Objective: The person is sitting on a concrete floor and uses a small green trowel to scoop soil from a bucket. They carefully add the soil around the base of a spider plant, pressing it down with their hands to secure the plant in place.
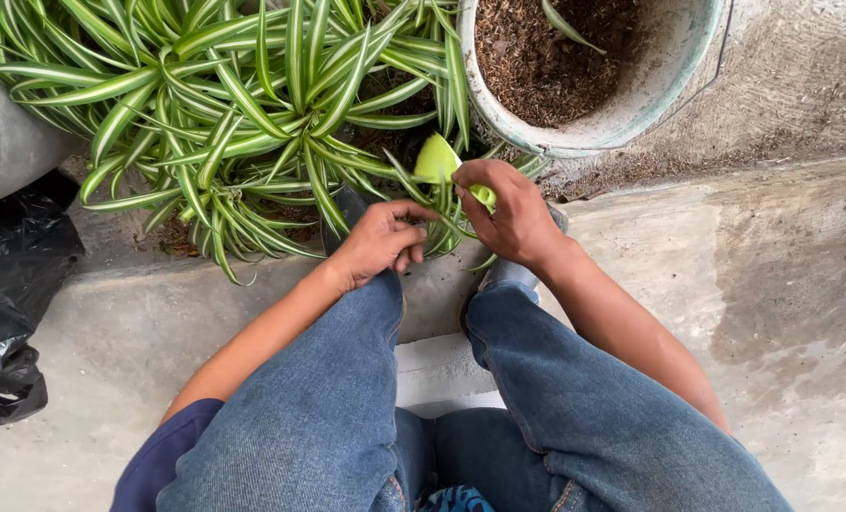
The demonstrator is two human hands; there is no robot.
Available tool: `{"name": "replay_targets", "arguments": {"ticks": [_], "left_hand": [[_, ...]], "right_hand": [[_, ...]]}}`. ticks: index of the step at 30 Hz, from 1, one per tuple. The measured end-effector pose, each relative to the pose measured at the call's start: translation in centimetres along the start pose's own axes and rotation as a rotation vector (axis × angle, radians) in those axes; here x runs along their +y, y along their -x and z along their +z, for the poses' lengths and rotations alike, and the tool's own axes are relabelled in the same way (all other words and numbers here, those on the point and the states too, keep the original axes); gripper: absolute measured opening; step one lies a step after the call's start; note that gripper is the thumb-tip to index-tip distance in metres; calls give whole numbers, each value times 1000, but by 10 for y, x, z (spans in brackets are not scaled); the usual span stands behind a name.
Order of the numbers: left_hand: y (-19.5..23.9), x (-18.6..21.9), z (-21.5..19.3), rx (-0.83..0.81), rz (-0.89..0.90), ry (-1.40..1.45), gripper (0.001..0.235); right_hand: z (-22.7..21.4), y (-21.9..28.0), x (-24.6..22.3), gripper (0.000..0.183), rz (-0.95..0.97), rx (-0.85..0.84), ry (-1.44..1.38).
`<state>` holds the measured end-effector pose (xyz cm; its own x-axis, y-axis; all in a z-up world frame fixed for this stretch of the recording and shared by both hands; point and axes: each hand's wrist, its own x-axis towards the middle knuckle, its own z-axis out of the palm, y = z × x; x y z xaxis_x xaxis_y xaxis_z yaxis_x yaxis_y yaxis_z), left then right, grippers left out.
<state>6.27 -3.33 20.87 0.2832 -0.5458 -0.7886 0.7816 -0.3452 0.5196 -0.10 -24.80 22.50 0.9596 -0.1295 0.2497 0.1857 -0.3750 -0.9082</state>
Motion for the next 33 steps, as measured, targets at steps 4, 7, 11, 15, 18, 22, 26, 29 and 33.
{"name": "replay_targets", "arguments": {"ticks": [4, 7, 11, 15, 18, 22, 26, 29, 33], "left_hand": [[18, 31, -7, 226, 117, -740, 38], [-18, -11, -49, 415, 728, -1163, 15], [-45, -43, -49, 269, 1020, -1495, 51], [-65, -46, -26, 81, 807, -1792, 106], [-71, -19, -5, -63, 539, -1779, 113], [-89, -28, -15, 205, 945, -1353, 101], [-113, -45, -39, 261, 1077, -1173, 69], [-94, -14, -24, 309, 760, -972, 61], [-126, -30, -36, 410, 546, -1020, 26]], "right_hand": [[-18, -1, 4, 15, 91, 26, -77], [-48, -14, -30, 7, 116, 250, -159], [-86, -3, -11, 19, 155, 555, -310], [-115, -11, 4, 3, 185, 661, -342], [-111, 1, 14, 25, 191, 557, 46], [-84, 60, 28, 17, -57, 575, 594], [-37, 94, 13, 13, 531, 34, -33], [-2, 107, 38, 27, 762, -427, 164], [15, 108, 78, 24, 806, -350, 328]]}}
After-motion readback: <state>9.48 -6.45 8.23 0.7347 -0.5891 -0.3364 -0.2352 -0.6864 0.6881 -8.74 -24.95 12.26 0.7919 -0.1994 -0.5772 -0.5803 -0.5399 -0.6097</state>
